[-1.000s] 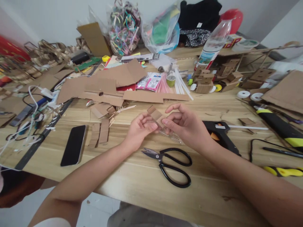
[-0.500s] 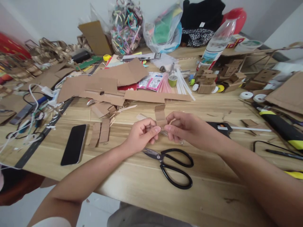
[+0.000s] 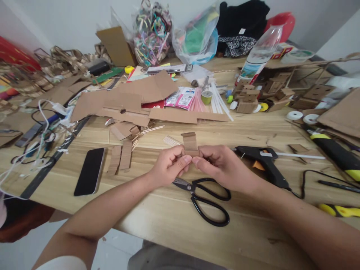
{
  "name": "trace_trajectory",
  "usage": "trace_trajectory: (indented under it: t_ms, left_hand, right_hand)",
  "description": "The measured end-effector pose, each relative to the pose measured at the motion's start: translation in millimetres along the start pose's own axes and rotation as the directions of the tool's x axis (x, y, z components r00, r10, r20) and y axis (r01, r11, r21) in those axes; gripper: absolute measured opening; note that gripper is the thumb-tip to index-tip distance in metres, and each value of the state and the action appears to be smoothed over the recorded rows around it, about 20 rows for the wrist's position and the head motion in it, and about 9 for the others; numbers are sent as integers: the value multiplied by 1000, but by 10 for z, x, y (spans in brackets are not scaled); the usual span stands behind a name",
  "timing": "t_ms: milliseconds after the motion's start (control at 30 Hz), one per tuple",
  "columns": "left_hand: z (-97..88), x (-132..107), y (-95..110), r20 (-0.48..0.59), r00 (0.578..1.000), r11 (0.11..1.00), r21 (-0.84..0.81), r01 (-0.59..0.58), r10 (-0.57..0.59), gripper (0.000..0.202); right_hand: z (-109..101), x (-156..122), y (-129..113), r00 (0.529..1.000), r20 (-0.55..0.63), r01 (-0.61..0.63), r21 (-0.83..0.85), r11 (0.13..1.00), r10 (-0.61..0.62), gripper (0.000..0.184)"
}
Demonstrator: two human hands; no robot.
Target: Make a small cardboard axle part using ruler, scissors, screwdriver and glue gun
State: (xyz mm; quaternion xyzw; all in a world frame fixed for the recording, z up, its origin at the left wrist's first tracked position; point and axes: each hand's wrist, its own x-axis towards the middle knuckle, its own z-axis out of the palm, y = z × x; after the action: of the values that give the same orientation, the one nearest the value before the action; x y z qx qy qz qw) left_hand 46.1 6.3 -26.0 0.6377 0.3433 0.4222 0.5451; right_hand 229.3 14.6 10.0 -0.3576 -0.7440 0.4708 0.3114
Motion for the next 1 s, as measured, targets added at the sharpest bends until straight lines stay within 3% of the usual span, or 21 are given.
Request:
trace_trajectory:
  t_ms: [167, 467, 700, 900, 1000]
  left_hand:
    - [8, -24, -3, -54, 998, 998, 56, -31, 34, 57]
    - [37, 6, -14, 47, 996, 997, 12, -77, 76, 54]
    - [34, -29, -7, -22, 997, 996, 57, -74, 76, 57]
    - [79, -40, -32, -16, 997, 998, -3, -69, 69, 57]
    - [86, -39, -36, -49, 998, 999, -14, -50, 50, 57]
  right_hand:
    - [-67, 12, -19, 989, 148, -37, 54, 998, 29, 54]
    - [-24, -14, 13, 993, 104, 46, 14, 999, -47, 33]
    - [-55, -6, 21, 992, 117, 54, -11, 998, -52, 47]
    - [-25, -17, 47, 992, 102, 82, -72, 994, -75, 49]
    - [-83, -10, 33, 986, 152, 77, -45, 996, -70, 48]
